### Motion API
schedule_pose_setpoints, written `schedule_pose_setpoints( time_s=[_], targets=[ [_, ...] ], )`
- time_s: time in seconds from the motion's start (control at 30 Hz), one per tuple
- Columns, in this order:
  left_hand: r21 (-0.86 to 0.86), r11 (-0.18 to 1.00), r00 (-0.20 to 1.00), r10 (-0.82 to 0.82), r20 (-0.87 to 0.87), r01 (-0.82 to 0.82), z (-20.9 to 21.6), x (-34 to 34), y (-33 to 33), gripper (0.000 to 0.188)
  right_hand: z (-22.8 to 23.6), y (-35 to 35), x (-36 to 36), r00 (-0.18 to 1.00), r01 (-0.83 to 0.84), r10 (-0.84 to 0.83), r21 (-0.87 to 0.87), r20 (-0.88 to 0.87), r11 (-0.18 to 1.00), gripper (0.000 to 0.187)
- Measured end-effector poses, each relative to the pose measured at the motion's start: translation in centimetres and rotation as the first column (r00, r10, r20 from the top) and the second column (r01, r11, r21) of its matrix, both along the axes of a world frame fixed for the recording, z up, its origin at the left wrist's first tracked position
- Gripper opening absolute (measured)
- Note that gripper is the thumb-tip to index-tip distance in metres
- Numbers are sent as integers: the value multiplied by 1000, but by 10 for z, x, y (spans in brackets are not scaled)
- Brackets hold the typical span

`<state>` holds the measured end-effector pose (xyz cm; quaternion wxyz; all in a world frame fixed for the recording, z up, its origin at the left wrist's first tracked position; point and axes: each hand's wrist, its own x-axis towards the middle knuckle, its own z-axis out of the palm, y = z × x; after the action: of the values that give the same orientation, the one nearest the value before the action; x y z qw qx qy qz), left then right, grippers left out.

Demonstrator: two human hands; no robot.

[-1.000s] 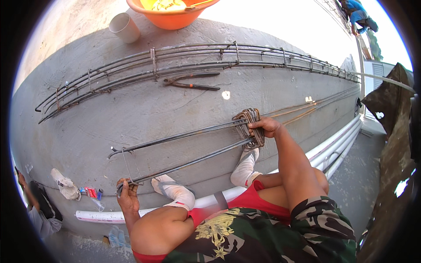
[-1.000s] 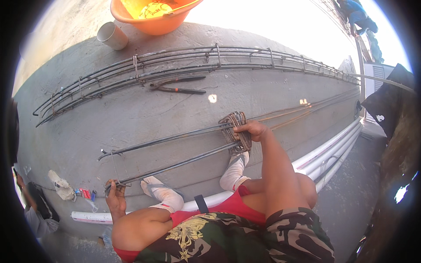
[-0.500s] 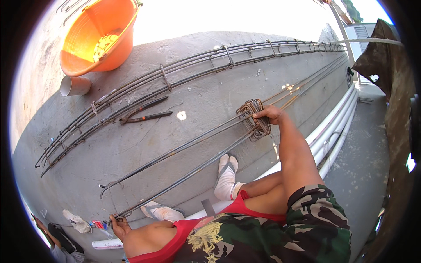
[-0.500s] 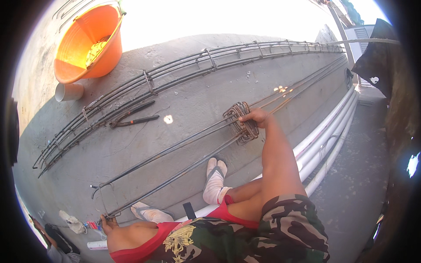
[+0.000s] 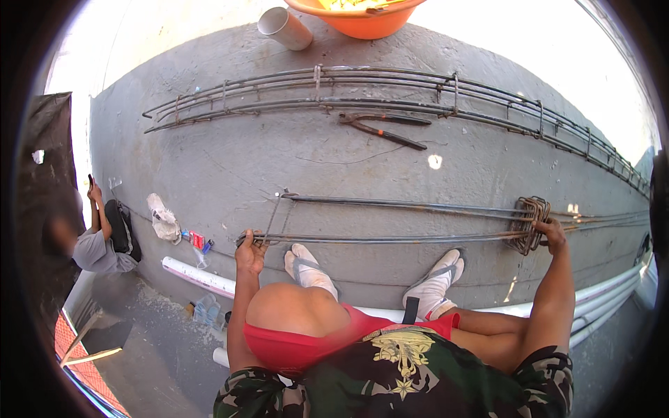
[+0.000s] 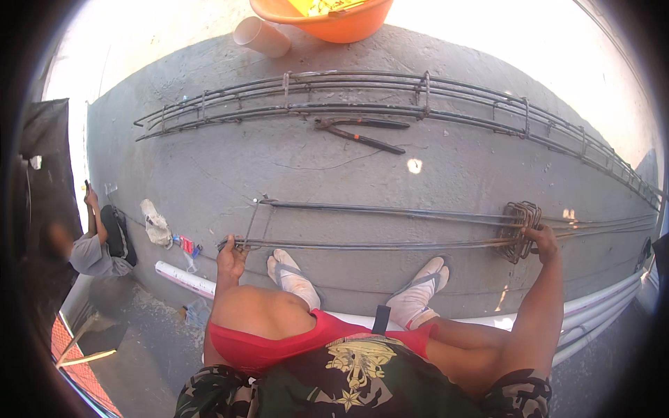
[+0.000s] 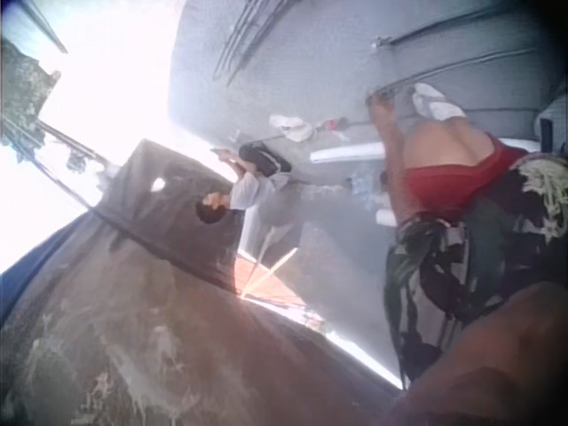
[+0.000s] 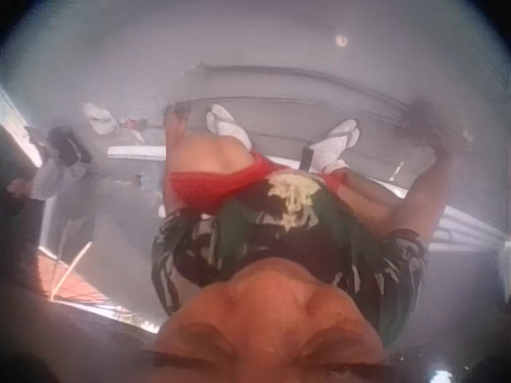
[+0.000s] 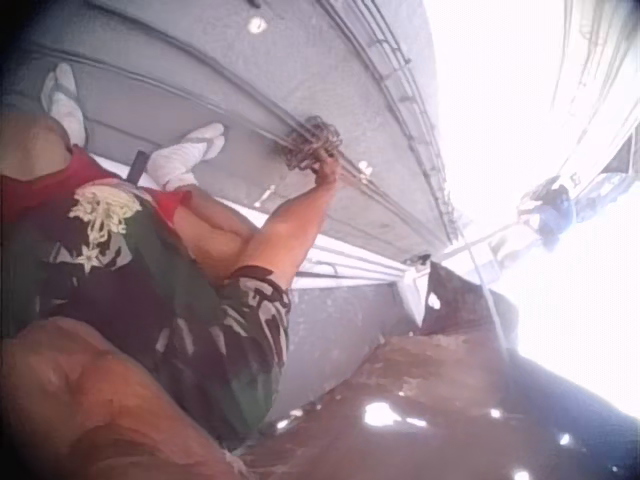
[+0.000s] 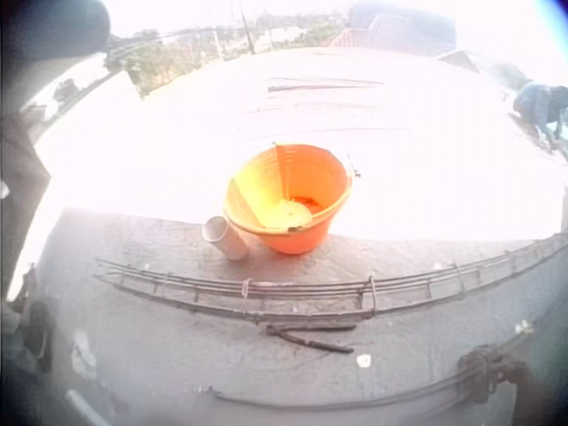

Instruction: The person sits on a concrete floor and assembles a rebar cage by tying wire ties around intersecting steel bars. They use pliers to twist and secure the ties, working on multiple sections of the rebar structure.

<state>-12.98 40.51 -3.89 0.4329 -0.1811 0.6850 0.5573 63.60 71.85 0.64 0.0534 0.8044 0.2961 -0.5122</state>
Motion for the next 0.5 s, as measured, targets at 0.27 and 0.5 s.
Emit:
schedule_pose_setpoints(
  time_s=[0.27,0.5],
  targets=[
    [64,995,995,-74,60,70,1,12,11,13,-9,97,-109,605,-678,718,-250,345,692,46],
    [64,984,985,-169,30,167,-13,9,1,17,-4,-29,-503,332,-828,890,355,-313,434,39]
  ],
)
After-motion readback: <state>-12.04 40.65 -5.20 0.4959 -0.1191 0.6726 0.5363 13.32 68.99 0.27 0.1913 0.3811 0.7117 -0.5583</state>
